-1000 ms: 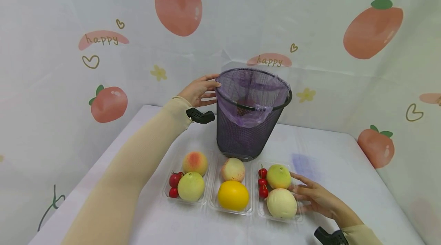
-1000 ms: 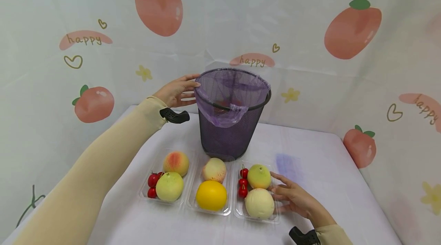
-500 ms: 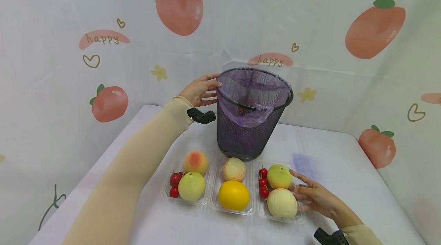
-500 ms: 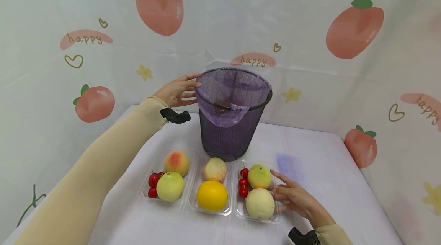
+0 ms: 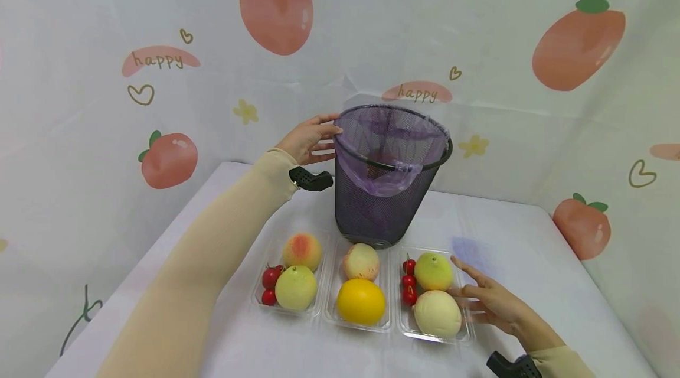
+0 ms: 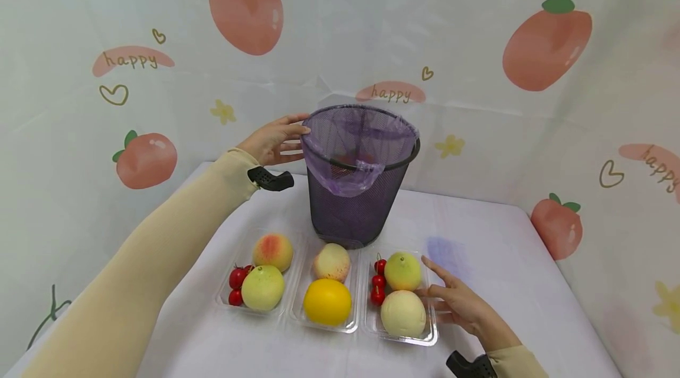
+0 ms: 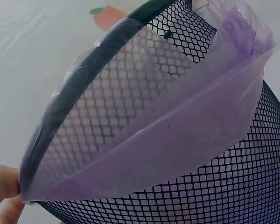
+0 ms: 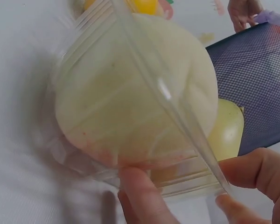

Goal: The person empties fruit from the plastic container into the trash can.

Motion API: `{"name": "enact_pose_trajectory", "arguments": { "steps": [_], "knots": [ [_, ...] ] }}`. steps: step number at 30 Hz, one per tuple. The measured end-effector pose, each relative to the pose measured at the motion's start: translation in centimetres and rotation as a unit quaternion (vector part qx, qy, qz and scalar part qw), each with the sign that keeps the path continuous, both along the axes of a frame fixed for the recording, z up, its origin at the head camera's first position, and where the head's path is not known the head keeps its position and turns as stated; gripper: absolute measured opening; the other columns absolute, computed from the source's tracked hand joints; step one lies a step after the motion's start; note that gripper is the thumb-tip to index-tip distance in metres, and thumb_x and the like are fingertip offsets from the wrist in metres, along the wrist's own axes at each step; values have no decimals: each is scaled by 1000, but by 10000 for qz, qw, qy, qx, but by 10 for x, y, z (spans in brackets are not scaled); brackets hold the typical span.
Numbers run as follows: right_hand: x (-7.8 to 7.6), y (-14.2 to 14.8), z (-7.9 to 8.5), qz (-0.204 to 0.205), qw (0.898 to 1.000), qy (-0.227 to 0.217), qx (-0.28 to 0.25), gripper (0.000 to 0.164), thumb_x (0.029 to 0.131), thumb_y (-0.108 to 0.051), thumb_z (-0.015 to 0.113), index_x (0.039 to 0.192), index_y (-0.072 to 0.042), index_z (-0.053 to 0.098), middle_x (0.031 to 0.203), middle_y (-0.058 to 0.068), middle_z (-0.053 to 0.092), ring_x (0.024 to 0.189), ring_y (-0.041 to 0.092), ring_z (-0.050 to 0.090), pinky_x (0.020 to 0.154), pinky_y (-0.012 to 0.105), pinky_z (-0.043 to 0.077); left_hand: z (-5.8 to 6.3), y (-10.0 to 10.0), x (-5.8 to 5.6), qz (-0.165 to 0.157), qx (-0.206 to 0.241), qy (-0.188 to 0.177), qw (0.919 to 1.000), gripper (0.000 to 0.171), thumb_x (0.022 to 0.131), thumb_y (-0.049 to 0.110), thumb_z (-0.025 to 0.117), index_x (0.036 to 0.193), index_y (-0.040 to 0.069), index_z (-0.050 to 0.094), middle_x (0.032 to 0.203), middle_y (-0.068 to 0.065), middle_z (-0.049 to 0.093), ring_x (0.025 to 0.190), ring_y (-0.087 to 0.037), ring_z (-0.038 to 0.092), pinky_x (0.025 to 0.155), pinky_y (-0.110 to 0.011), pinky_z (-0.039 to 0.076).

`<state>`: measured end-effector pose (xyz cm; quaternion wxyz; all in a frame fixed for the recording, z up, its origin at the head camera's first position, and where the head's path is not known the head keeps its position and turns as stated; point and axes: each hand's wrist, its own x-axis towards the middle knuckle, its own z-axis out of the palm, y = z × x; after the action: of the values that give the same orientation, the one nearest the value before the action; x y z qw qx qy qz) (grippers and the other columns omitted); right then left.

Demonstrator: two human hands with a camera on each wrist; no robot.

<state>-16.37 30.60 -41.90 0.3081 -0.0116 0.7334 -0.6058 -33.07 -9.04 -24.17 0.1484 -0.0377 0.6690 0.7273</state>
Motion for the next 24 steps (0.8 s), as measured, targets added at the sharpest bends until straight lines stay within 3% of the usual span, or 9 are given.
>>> {"name": "enact_pose_trajectory", "arguments": {
  "steps": [4, 7, 9, 12, 17, 24],
  "knots": [
    [0, 3, -2, 62, 9999, -17, 78, 77, 100, -21, 50, 155, -22, -4, 131, 19, 51, 109, 25, 61, 89, 40, 53, -1, 1, 0, -6, 25, 3, 10000, 48, 94, 17, 64, 137, 33, 52, 114, -2, 55, 106, -22, 58, 100, -39, 48],
    [-1, 3, -4, 46, 9999, -77, 96, 77, 100, -23, 51, 155, -26, -4, 146, 31, 25, 115, 32, 57, 94, 48, 51, -1, 0, 0, 1, 32, 27, 10000, 48, 94, 17, 64, 137, 33, 52, 114, -1, 56, 107, -22, 57, 100, -40, 48],
    [-3, 2, -5, 19, 9999, -159, 16, 77, 100, -23, 50, 155, -29, -3, 153, 32, 4, 121, 41, 51, 98, 55, 47, 0, 0, 1, 10, 19, 36, 10000, 48, 94, 17, 64, 137, 34, 52, 115, -1, 56, 109, -22, 57, 101, -40, 48],
    [-5, 3, -7, 117, 9993, -245, -262, 74, 102, -23, 46, 154, -33, -5, 153, 30, -14, 128, 51, 39, 100, 62, 42, 0, -1, 1, 7, 13, 36, 10000, 48, 94, 18, 64, 137, 34, 52, 115, -1, 55, 110, -23, 57, 100, -39, 48],
    [-7, 5, -11, 268, 9966, -376, -683, 72, 104, -21, 42, 152, -41, -8, 152, 26, -26, 134, 53, 24, 102, 60, 42, 0, 0, 0, -7, 3, 26, 10000, 48, 94, 17, 64, 137, 34, 52, 114, -1, 56, 107, -21, 58, 100, -39, 49],
    [-8, 7, -13, 399, 9932, -405, -1017, 72, 104, -19, 42, 152, -45, -5, 152, 30, -22, 128, 28, 40, 100, 45, 45, 0, 0, 0, 16, 5, 36, 10000, 48, 94, 17, 64, 137, 34, 52, 114, -2, 56, 106, -21, 58, 100, -39, 49]
  ]
}}
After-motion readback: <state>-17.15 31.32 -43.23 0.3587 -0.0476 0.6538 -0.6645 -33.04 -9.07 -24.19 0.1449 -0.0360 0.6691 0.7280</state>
